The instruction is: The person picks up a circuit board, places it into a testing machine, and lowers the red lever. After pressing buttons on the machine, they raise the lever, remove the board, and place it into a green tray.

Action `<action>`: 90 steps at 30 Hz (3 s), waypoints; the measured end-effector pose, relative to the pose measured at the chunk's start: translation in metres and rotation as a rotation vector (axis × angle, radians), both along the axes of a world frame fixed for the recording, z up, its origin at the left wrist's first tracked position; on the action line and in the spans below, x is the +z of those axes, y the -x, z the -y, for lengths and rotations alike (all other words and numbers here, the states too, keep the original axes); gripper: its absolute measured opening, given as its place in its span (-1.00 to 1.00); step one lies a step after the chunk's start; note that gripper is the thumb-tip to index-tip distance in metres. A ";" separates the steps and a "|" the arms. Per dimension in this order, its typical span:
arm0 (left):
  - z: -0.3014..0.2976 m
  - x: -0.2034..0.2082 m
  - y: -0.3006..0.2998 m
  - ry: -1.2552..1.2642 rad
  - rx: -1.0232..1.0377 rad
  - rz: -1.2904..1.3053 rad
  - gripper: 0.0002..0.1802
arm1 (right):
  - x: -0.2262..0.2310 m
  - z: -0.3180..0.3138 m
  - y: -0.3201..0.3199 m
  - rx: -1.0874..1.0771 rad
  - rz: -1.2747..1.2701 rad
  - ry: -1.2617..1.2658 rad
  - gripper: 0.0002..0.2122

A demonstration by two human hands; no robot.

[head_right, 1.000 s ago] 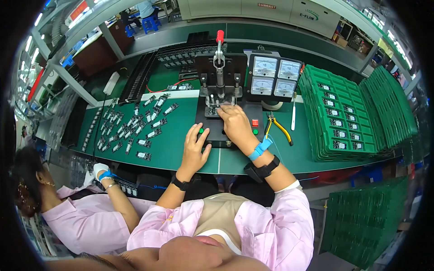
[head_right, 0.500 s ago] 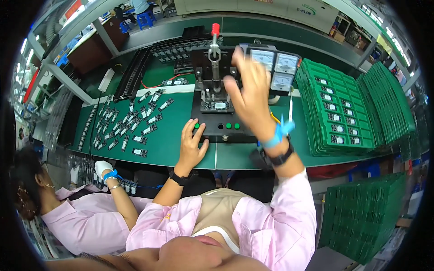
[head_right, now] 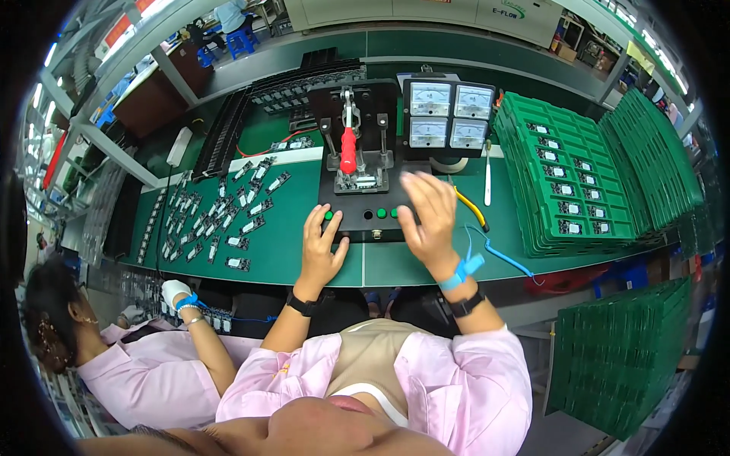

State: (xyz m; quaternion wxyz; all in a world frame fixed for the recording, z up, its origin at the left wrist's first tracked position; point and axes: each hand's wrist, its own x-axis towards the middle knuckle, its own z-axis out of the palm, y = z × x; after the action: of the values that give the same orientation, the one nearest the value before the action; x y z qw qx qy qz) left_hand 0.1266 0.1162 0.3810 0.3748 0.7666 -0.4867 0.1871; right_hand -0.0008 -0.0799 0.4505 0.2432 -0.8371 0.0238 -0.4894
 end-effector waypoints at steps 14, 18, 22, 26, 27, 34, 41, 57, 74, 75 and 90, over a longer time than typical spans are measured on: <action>-0.007 0.015 -0.006 -0.076 -0.011 0.015 -0.32 | -0.054 -0.050 0.003 -0.287 -0.405 0.318 -0.45; -0.009 0.020 0.003 -0.180 0.067 0.058 -0.30 | -0.051 -0.052 0.002 -0.322 -0.373 0.312 -0.47; -0.007 0.016 0.003 -0.200 0.077 0.054 -0.29 | -0.046 -0.050 0.006 -0.291 -0.362 0.222 -0.50; -0.006 0.016 0.001 -0.194 0.076 0.057 -0.27 | -0.044 -0.045 0.003 -0.263 -0.363 0.203 -0.49; -0.006 0.017 0.001 -0.194 0.073 0.065 -0.26 | -0.044 -0.044 0.001 -0.275 -0.366 0.250 -0.48; -0.009 0.020 0.005 -0.154 0.058 0.060 -0.25 | -0.028 -0.031 0.009 -0.189 -0.312 0.181 -0.48; -0.011 0.028 0.005 -0.089 0.012 -0.112 -0.24 | -0.035 0.010 0.002 -0.302 -0.348 0.181 -0.53; -0.008 0.025 0.008 -0.301 0.116 0.092 -0.30 | 0.018 -0.018 -0.058 -0.084 -0.283 0.372 -0.53; -0.157 0.009 -0.053 -0.240 0.511 -0.061 -0.51 | 0.051 0.007 -0.063 0.098 -0.503 0.585 -0.89; -0.164 0.003 -0.057 -0.325 0.517 -0.062 -0.52 | 0.039 0.006 -0.064 0.085 -0.505 0.579 -0.89; -0.181 0.018 -0.049 -0.339 0.325 -0.273 -0.49 | 0.080 0.154 0.039 -0.300 -0.318 0.311 -0.77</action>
State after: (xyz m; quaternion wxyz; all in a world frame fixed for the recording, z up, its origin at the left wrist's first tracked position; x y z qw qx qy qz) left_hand 0.1759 0.2971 0.3988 0.2683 0.9046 -0.3267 0.0555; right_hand -0.0395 -0.2338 0.5303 0.0297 -0.9179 0.1099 -0.3801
